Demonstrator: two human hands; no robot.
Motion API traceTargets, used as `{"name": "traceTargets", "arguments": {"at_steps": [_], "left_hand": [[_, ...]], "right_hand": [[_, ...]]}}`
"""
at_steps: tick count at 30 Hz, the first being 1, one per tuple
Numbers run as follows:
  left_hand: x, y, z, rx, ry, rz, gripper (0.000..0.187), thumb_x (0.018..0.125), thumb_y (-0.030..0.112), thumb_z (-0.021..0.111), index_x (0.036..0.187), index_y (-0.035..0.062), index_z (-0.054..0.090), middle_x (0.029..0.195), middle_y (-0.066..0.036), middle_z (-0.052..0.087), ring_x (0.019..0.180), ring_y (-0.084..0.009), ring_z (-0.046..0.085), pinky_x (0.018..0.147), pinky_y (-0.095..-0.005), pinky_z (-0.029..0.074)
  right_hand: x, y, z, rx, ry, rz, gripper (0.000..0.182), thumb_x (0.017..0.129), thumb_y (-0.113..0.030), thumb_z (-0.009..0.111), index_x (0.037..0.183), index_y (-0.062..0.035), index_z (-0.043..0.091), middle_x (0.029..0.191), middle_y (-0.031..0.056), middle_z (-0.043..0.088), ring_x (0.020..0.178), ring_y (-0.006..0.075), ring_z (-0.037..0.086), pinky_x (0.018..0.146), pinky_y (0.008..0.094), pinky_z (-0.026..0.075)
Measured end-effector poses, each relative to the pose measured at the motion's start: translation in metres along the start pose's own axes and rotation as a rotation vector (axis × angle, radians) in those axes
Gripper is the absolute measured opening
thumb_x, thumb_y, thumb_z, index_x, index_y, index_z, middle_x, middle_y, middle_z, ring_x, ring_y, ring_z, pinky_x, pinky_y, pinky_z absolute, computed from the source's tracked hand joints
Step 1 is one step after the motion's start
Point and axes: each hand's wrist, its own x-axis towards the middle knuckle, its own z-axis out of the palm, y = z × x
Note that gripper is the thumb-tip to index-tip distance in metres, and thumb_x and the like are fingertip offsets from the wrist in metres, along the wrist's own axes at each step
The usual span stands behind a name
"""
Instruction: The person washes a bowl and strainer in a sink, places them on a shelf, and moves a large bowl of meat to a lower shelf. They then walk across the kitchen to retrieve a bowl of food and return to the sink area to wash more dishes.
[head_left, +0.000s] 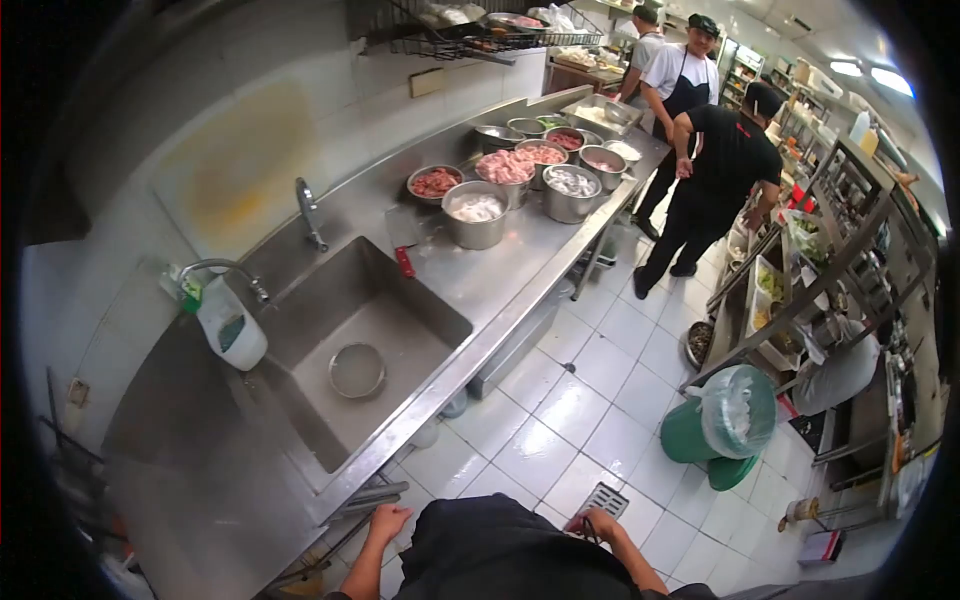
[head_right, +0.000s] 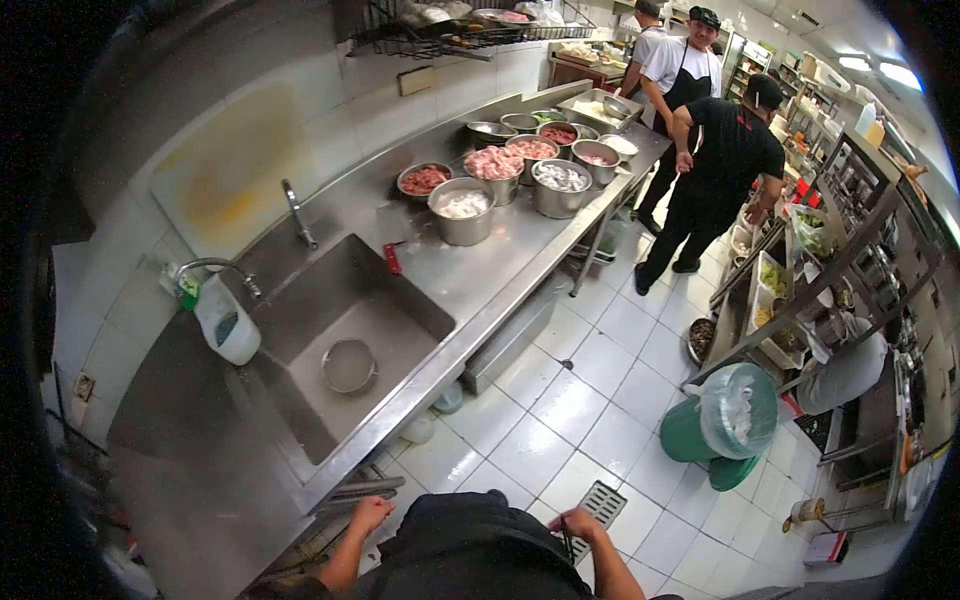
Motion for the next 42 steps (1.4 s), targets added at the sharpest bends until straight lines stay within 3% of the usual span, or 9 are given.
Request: {"name": "traceTargets", "arguments": {"at_steps": [1, 6, 14, 16, 23, 35, 40, 41, 42], "left_hand": [[-0.005, 0.038, -0.004, 0.037, -0.134, 0.023, 0.036, 0.071, 0.037, 0.065, 0.074, 0.0005, 0.065, 0.073, -0.014, 0.063, 0.067, -0.0256, 0.061, 0.061, -0.0367, 0.046], [-0.002, 0.132, 0.007, 0.047, -0.626, -0.117, 0.035, 0.072, 0.038, 0.067, 0.072, 0.0030, 0.063, 0.060, -0.004, 0.056, 0.055, -0.0132, 0.054, 0.051, -0.0290, 0.042], [0.063, 0.243, 0.032, 0.171, -0.747, 0.097, 0.044, 0.068, 0.045, 0.068, 0.080, 0.0034, 0.065, 0.069, -0.005, 0.061, 0.063, -0.0156, 0.056, 0.058, -0.0284, 0.045], [0.081, 0.268, 0.047, 0.291, -0.791, 0.330, 0.042, 0.066, 0.044, 0.069, 0.078, 0.0040, 0.065, 0.069, -0.005, 0.061, 0.063, -0.0165, 0.057, 0.059, -0.0296, 0.046], [0.138, 0.339, 0.078, 0.441, -1.005, 0.195, 0.026, 0.064, 0.031, 0.067, 0.073, 0.0061, 0.064, 0.059, -0.006, 0.058, 0.053, -0.0172, 0.054, 0.052, -0.0310, 0.044], [0.056, 0.335, 0.092, -0.066, -0.783, -0.183, 0.015, 0.072, 0.018, 0.062, 0.076, 0.0034, 0.059, 0.067, -0.001, 0.055, 0.063, -0.0114, 0.053, 0.061, -0.0267, 0.045], [-0.039, 0.315, 0.113, -0.389, -0.618, -0.369, 0.018, 0.072, 0.019, 0.061, 0.071, 0.0012, 0.058, 0.071, -0.006, 0.059, 0.069, -0.0157, 0.058, 0.066, -0.0277, 0.048], [-0.051, 0.290, 0.118, 0.013, -0.722, 0.207, 0.024, 0.076, 0.024, 0.058, 0.074, 0.0009, 0.058, 0.079, -0.008, 0.060, 0.073, -0.0202, 0.057, 0.067, -0.0305, 0.047], [-0.066, 0.289, 0.128, 0.233, -0.670, 0.403, 0.027, 0.081, 0.030, 0.052, 0.083, 0.0033, 0.059, 0.083, -0.009, 0.059, 0.073, -0.0252, 0.055, 0.065, -0.0335, 0.045]], "right_hand": [[-0.038, -0.062, 0.014, -0.211, -0.029, -0.070, 0.025, 0.070, -0.024, 0.067, 0.084, -0.0022, 0.068, 0.070, 0.0039, 0.064, 0.059, 0.0120, 0.054, 0.053, 0.0267, 0.043], [-0.016, -0.074, -0.010, -0.397, -0.097, 0.072, 0.023, 0.072, -0.020, 0.061, 0.086, -0.0036, 0.068, 0.063, 0.0014, 0.060, 0.053, 0.0103, 0.048, 0.046, 0.0249, 0.038], [-0.016, -0.106, -0.083, -0.158, -0.254, 0.152, 0.038, 0.072, -0.031, 0.065, 0.096, -0.0017, 0.063, 0.080, 0.0040, 0.061, 0.070, 0.0125, 0.053, 0.059, 0.0245, 0.044], [-0.021, -0.128, -0.099, -0.127, -0.196, 0.212, 0.042, 0.072, -0.030, 0.065, 0.100, 0.0002, 0.061, 0.084, 0.0052, 0.061, 0.073, 0.0130, 0.053, 0.062, 0.0250, 0.044], [0.009, -0.153, -0.124, 0.006, -0.055, 0.251, 0.024, 0.070, -0.009, 0.053, 0.090, -0.0017, 0.064, 0.071, 0.0015, 0.059, 0.063, 0.0105, 0.051, 0.056, 0.0227, 0.040], [0.074, -0.241, -0.227, -0.285, -0.271, 0.001, 0.025, 0.063, 0.002, 0.052, 0.084, -0.0024, 0.065, 0.070, 0.0005, 0.060, 0.060, 0.0100, 0.053, 0.052, 0.0236, 0.042], [0.105, -0.332, -0.220, -0.446, -0.729, -0.031, 0.027, 0.063, 0.003, 0.051, 0.087, 0.0015, 0.063, 0.073, 0.0054, 0.060, 0.063, 0.0119, 0.055, 0.052, 0.0237, 0.043], [0.105, -0.349, -0.207, -0.643, -0.766, -0.059, 0.026, 0.064, 0.002, 0.052, 0.088, 0.0018, 0.063, 0.072, 0.0057, 0.060, 0.062, 0.0119, 0.055, 0.052, 0.0238, 0.043], [0.118, -0.351, -0.195, -0.677, -0.864, -0.055, 0.024, 0.066, -0.002, 0.055, 0.088, 0.0015, 0.063, 0.070, 0.0059, 0.060, 0.061, 0.0118, 0.055, 0.051, 0.0243, 0.044]]}}
